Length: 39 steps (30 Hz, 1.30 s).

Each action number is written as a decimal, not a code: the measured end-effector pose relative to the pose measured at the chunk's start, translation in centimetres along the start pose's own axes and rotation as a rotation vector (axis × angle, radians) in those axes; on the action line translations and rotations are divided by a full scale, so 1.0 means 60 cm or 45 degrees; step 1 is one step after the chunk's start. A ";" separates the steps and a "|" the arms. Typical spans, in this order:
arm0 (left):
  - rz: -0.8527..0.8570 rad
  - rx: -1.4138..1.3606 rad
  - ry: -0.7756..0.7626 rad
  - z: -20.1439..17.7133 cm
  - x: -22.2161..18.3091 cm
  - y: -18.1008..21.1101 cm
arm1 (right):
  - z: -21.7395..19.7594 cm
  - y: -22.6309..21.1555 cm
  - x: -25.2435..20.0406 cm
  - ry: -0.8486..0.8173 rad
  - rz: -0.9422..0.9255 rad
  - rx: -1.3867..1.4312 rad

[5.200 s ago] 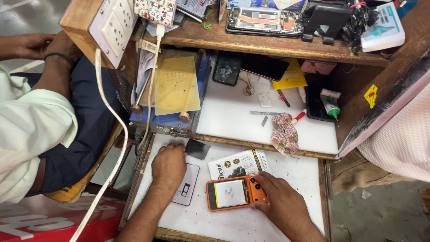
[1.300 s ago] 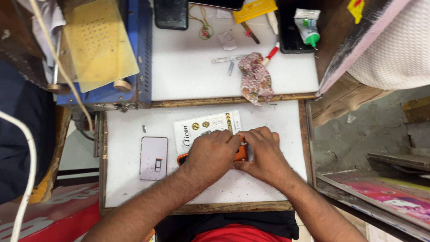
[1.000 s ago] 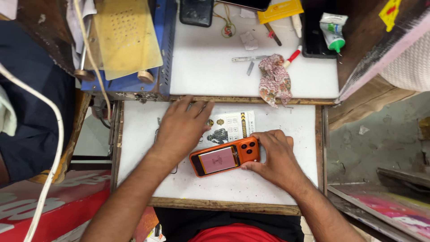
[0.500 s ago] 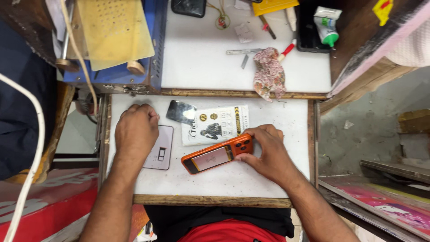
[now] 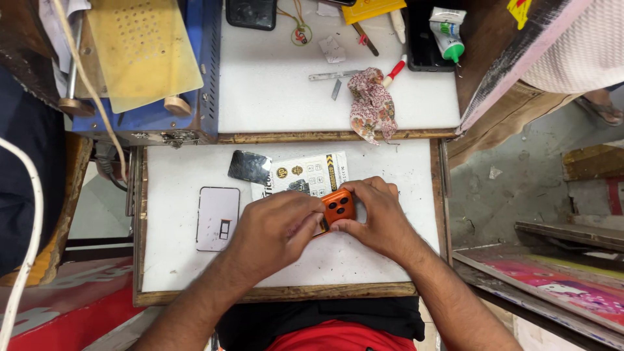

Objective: The person assembles a smartphone by inserting the battery into the orange case, then applies adhesive to the edges of the case using a small tube. The person handles the battery, case, and adhesive tube throughout the process.

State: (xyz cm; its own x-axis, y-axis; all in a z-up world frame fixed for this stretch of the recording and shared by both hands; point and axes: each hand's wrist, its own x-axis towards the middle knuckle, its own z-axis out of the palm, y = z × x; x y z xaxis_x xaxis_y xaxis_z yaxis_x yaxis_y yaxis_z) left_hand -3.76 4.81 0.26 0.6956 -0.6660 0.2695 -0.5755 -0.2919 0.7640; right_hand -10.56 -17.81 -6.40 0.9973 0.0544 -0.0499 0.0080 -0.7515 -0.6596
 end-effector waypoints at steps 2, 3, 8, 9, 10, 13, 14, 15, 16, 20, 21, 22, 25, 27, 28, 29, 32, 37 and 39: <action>0.071 0.053 0.040 0.010 0.004 0.003 | -0.001 -0.001 0.000 -0.036 0.042 0.014; 0.093 0.096 0.052 0.015 0.007 0.002 | -0.001 -0.002 0.000 -0.053 0.065 0.023; 0.033 0.368 -0.010 0.043 0.015 -0.002 | -0.007 -0.008 0.004 -0.060 0.051 0.037; 0.079 0.410 0.011 0.047 0.013 0.000 | -0.008 -0.009 0.005 -0.069 0.054 0.036; 0.126 0.452 0.032 0.049 0.012 0.000 | -0.009 -0.010 0.005 -0.063 0.048 0.041; 0.122 0.509 0.037 0.057 0.013 0.001 | -0.011 -0.011 0.004 -0.067 0.040 0.053; 0.119 0.511 0.034 0.058 0.013 0.001 | -0.012 -0.011 0.005 -0.078 0.045 0.054; 0.118 0.513 0.032 0.058 0.014 0.001 | -0.012 -0.011 0.006 -0.089 0.050 0.055; 0.116 0.515 0.030 0.058 0.015 0.001 | -0.013 -0.011 0.006 -0.097 0.055 0.053; 0.156 0.543 0.041 0.060 0.017 0.000 | -0.011 -0.008 0.006 -0.114 0.048 0.047; 0.163 0.549 0.043 0.061 0.016 0.000 | -0.010 -0.006 0.006 -0.115 0.040 0.046; 0.170 0.556 0.044 0.062 0.015 -0.001 | -0.009 -0.006 0.006 -0.119 0.044 0.047; 0.207 0.570 0.076 0.067 0.014 -0.003 | -0.006 -0.003 0.005 -0.124 0.051 0.047; 0.231 0.577 0.095 0.068 0.013 -0.005 | -0.005 -0.002 0.005 -0.119 0.044 0.042; 0.242 0.580 0.105 0.068 0.013 -0.005 | -0.005 -0.002 0.005 -0.119 0.040 0.040; 0.244 0.583 0.104 0.068 0.013 -0.006 | -0.005 -0.002 0.005 -0.117 0.037 0.039; 0.255 0.604 0.099 0.070 0.011 -0.006 | -0.006 -0.002 0.005 -0.108 0.031 0.039; 0.356 0.710 0.092 0.073 0.012 -0.002 | -0.008 -0.002 0.005 -0.089 0.003 0.041; 0.433 0.824 0.115 0.077 0.013 0.004 | -0.008 -0.001 0.004 -0.093 0.004 0.036</action>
State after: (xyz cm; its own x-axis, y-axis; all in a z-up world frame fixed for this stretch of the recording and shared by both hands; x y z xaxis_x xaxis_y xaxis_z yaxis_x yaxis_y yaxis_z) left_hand -5.34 1.05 -2.02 0.4501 -0.7408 0.4985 -0.8849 -0.4447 0.1381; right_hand -10.27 -18.08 -6.03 0.9893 0.1006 -0.1060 0.0016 -0.7328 -0.6804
